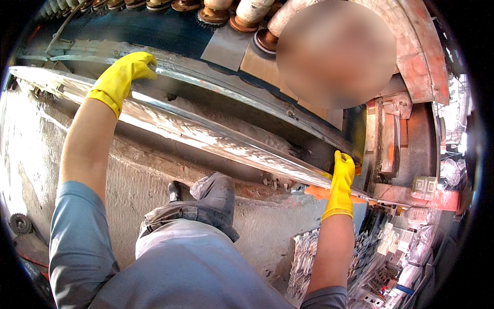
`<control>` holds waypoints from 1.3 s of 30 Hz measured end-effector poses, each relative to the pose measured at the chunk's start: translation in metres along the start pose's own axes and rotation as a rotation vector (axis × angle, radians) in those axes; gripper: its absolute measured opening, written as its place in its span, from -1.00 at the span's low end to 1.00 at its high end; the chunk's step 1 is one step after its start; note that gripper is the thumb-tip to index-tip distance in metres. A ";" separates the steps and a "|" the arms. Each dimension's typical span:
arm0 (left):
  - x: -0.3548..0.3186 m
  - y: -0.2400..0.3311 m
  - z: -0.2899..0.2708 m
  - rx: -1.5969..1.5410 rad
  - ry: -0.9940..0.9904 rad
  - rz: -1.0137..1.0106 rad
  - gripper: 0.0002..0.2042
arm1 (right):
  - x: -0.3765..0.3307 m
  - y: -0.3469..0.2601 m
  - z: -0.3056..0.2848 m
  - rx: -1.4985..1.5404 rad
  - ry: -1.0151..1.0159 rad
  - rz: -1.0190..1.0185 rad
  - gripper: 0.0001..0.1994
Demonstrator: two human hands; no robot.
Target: The person feeds rectangular ceramic tiles into a rotating brush machine to smooth their edges. They retrieve the processed tiles, stack them, and use a hammer to break a tile into smaller pieces. The person then continues to feed the smaller pieces into the machine for further processing.
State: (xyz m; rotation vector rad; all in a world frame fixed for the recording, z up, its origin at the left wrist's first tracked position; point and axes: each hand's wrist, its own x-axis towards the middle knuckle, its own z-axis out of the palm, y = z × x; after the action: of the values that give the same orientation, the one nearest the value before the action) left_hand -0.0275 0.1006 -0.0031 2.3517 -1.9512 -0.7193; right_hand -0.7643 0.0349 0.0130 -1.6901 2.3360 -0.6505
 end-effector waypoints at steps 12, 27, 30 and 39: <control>0.028 0.004 -0.018 0.008 0.007 -0.024 -0.41 | 0.017 -0.036 0.002 0.024 -0.001 0.014 -0.56; 0.055 0.004 -0.034 -0.038 -0.024 -0.028 -0.38 | 0.042 -0.043 0.007 0.022 -0.019 0.056 -0.56; 0.069 -0.003 -0.034 -0.054 -0.045 -0.041 -0.38 | 0.047 -0.055 0.007 0.025 -0.019 0.024 -0.59; 0.111 -0.009 -0.046 -0.012 -0.013 0.030 -0.37 | 0.077 -0.072 0.014 -0.040 -0.003 -0.010 -0.57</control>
State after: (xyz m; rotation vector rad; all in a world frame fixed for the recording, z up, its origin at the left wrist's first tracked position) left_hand 0.0107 -0.0134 -0.0024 2.3123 -1.9772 -0.7445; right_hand -0.7226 -0.0589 0.0412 -1.7185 2.3555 -0.6069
